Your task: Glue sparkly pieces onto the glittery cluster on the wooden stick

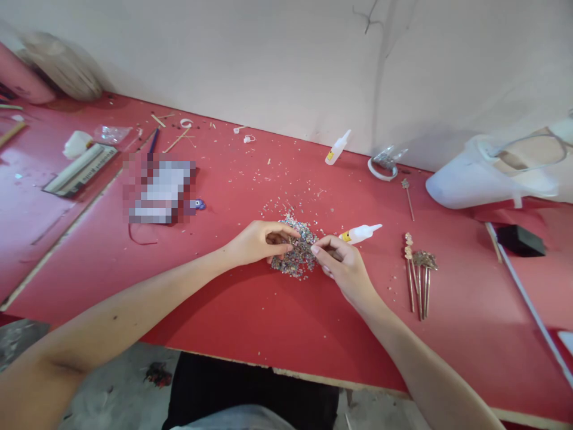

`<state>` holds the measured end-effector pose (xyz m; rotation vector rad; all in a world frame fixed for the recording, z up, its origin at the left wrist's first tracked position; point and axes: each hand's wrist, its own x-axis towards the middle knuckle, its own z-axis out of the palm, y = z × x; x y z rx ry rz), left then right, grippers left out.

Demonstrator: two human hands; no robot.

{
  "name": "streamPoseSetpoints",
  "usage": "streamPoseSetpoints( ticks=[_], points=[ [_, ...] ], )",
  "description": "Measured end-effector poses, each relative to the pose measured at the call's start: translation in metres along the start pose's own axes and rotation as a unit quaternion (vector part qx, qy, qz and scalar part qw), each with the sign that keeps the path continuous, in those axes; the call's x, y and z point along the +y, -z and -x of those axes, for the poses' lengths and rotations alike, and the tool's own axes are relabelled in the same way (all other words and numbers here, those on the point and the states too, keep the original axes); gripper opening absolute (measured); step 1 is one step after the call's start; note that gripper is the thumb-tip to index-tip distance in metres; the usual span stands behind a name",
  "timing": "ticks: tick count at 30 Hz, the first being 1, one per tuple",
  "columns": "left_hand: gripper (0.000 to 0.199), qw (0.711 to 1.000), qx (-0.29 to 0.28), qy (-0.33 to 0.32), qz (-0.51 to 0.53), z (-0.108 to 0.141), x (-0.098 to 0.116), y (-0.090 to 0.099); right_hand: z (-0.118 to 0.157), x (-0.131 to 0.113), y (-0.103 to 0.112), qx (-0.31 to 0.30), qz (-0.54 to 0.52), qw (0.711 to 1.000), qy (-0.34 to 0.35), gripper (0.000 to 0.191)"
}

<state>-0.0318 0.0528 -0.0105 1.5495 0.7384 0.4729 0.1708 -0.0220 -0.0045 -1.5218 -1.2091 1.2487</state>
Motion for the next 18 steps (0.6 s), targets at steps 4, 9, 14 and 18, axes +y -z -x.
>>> streamPoseSetpoints(
  ticks=[4, 9, 14, 18],
  points=[
    [0.033, 1.0, -0.001, 0.02, -0.001, 0.0005, 0.0003, 0.0009, 0.0006, 0.0012, -0.0001, 0.0, 0.011, 1.0, 0.003, 0.026],
    [0.032, 1.0, -0.004, 0.02, -0.015, 0.0007, 0.0027, 0.0011, 0.0006, 0.0033, -0.0014, -0.002, 0.027, 1.0, 0.01, 0.024],
    [0.031, 0.999, -0.008, 0.024, -0.044, 0.0009, 0.0062, 0.0005, 0.0006, 0.0033, -0.0025, 0.0, 0.054, 0.998, 0.018, 0.024],
    [0.03, 0.998, -0.007, 0.015, -0.061, 0.0008, 0.005, 0.0003, 0.0005, 0.0034, -0.0019, -0.003, 0.067, 0.998, 0.02, 0.023]
  ],
)
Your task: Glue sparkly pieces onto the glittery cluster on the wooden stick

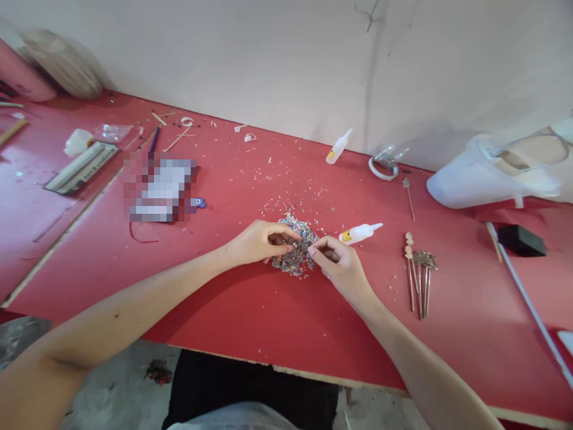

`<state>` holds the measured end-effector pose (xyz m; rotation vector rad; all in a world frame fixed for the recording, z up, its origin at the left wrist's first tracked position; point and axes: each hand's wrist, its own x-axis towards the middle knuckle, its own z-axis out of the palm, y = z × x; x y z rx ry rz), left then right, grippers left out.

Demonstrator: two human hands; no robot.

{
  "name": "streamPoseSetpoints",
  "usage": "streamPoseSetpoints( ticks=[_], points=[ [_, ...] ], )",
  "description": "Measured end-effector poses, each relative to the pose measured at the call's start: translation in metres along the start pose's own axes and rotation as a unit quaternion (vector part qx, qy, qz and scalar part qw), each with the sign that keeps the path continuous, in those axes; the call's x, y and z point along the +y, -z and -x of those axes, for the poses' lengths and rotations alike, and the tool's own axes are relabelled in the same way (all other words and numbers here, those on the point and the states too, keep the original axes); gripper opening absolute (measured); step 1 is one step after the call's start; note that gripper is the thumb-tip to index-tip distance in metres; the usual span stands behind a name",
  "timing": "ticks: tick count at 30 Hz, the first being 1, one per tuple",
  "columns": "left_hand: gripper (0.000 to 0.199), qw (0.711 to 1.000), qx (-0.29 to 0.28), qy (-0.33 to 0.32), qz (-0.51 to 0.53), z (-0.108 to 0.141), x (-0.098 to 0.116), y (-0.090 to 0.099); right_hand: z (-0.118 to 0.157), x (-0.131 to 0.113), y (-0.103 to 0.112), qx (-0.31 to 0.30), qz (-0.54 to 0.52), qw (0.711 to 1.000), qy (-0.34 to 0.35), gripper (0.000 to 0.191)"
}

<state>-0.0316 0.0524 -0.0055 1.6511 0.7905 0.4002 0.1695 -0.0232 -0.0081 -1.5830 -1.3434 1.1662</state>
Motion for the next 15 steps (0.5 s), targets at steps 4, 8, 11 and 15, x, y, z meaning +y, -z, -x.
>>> streamPoseSetpoints(
  ticks=[4, 8, 11, 15],
  points=[
    [0.031, 1.0, -0.002, -0.007, -0.017, -0.0002, -0.0006, 0.0005, -0.0009, 0.0005, 0.001, -0.008, -0.004, 1.0, -0.005, 0.021],
    [0.03, 0.999, -0.002, -0.004, -0.034, -0.0003, 0.0013, 0.0009, -0.0017, 0.0003, 0.0016, -0.012, 0.001, 1.0, -0.009, 0.019],
    [0.029, 0.999, -0.001, -0.007, -0.045, -0.0004, 0.0015, 0.0005, -0.0014, 0.0007, 0.0017, -0.013, 0.003, 1.0, -0.007, 0.019],
    [0.029, 0.998, 0.005, -0.014, -0.058, -0.0005, 0.0001, -0.0007, -0.0012, 0.0031, 0.0014, -0.011, 0.003, 1.0, -0.01, 0.02]
  ],
)
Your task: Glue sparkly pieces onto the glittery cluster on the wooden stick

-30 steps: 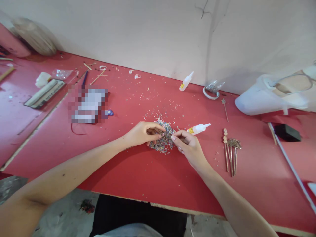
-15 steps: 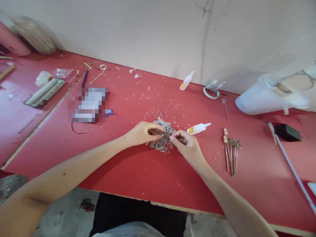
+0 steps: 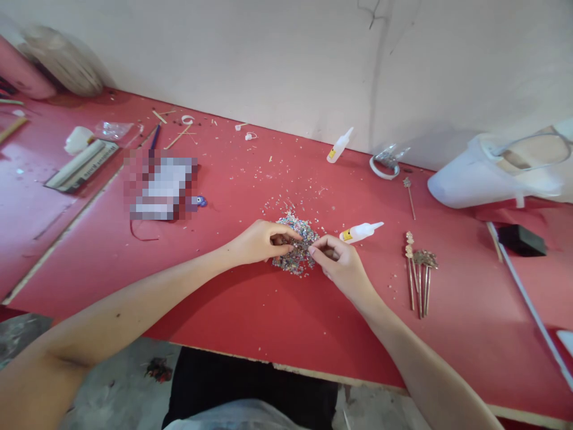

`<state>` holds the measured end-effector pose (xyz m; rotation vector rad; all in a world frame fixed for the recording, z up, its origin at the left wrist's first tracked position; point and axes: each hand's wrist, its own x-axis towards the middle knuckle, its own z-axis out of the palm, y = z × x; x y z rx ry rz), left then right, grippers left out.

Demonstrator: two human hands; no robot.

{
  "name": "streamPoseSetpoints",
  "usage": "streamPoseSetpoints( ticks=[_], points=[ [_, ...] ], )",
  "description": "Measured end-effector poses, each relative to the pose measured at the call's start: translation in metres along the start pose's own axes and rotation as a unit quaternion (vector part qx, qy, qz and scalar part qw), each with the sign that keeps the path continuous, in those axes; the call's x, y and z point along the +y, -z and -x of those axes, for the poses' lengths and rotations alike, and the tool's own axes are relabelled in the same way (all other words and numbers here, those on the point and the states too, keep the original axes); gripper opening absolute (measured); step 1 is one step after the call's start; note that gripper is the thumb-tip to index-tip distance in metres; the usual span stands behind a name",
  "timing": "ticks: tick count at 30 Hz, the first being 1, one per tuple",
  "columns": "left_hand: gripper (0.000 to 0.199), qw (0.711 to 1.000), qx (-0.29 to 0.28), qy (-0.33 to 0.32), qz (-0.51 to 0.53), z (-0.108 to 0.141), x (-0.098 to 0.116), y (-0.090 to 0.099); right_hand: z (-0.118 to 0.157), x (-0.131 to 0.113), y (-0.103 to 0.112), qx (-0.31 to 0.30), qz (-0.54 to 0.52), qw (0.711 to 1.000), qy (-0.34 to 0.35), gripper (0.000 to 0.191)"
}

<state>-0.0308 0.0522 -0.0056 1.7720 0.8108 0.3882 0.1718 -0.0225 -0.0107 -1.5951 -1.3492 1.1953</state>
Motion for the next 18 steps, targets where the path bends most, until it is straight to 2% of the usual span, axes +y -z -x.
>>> streamPoseSetpoints(
  ticks=[10, 18],
  points=[
    [0.024, 0.999, 0.022, -0.021, -0.037, -0.0004, 0.0042, -0.0024, -0.0014, 0.0023, 0.0003, -0.002, 0.003, 1.0, -0.005, 0.023],
    [0.022, 0.996, 0.04, -0.04, -0.065, -0.0011, -0.0038, -0.0054, -0.001, 0.0024, -0.0008, -0.001, 0.01, 1.0, -0.005, 0.022]
  ],
)
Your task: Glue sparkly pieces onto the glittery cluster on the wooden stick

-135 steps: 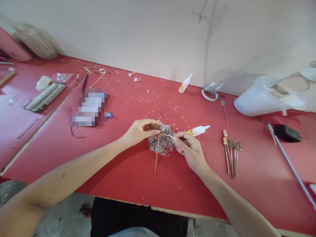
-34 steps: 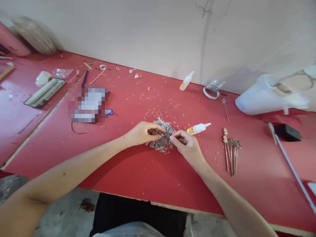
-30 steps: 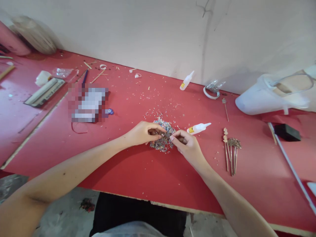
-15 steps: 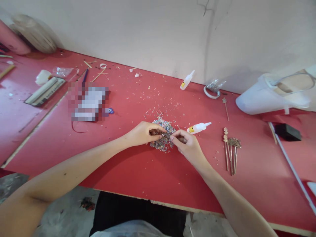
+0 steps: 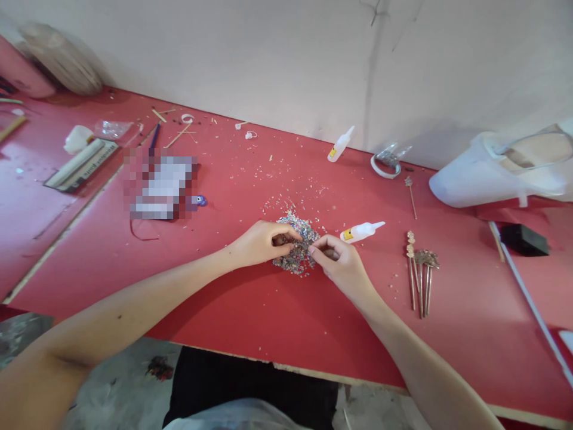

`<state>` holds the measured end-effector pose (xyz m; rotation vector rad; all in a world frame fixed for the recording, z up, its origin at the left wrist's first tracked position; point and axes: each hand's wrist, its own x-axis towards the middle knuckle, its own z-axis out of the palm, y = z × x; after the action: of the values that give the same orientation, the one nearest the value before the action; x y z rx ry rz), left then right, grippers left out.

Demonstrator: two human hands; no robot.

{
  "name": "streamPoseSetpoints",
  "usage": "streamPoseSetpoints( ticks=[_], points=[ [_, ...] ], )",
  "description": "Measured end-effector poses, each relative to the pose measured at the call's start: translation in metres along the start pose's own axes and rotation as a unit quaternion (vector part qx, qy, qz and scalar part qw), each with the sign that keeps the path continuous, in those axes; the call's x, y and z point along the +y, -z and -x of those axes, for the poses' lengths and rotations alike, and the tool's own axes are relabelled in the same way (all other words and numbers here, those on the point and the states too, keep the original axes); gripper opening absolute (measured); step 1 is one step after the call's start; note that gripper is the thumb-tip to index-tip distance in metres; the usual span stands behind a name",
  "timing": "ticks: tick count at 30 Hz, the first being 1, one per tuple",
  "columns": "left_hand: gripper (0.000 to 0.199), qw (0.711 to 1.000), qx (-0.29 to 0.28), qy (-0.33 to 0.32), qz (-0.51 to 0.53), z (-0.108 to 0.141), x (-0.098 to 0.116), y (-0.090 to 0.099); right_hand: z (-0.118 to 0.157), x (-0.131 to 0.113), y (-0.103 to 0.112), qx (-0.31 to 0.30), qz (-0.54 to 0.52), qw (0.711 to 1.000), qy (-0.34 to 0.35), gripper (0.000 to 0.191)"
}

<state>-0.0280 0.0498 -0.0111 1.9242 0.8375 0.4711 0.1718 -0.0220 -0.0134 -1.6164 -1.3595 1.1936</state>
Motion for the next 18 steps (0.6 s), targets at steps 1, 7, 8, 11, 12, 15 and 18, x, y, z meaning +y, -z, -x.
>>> streamPoseSetpoints(
  ticks=[1, 7, 8, 11, 12, 15, 18],
  points=[
    [0.021, 1.0, 0.001, -0.001, -0.001, -0.0002, -0.0006, -0.0005, 0.0001, -0.0001, 0.0, 0.001, 0.003, 1.0, 0.001, 0.021],
    [0.021, 1.0, 0.01, 0.001, -0.001, -0.0005, -0.0014, -0.0019, 0.0008, 0.0001, -0.0005, 0.005, 0.019, 1.0, 0.006, 0.021],
    [0.021, 1.0, 0.011, 0.001, -0.001, -0.0004, -0.0014, -0.0021, 0.0008, 0.0, -0.0006, 0.006, 0.021, 1.0, 0.006, 0.021],
    [0.021, 1.0, 0.016, 0.001, 0.0, -0.0002, -0.0016, -0.0026, 0.0007, -0.0004, -0.0007, 0.006, 0.024, 1.0, 0.007, 0.021],
    [0.021, 1.0, 0.018, 0.001, 0.001, -0.0003, -0.0018, -0.0028, 0.0007, -0.0005, -0.0006, 0.005, 0.024, 1.0, 0.007, 0.021],
    [0.021, 1.0, 0.017, 0.002, 0.007, -0.0005, -0.0016, -0.003, 0.0007, -0.0003, -0.0002, -0.001, 0.019, 1.0, 0.004, 0.021],
    [0.022, 1.0, 0.013, 0.008, 0.014, -0.0006, 0.0001, -0.0024, 0.0011, 0.0001, 0.0003, -0.007, 0.013, 1.0, 0.001, 0.021]
  ],
)
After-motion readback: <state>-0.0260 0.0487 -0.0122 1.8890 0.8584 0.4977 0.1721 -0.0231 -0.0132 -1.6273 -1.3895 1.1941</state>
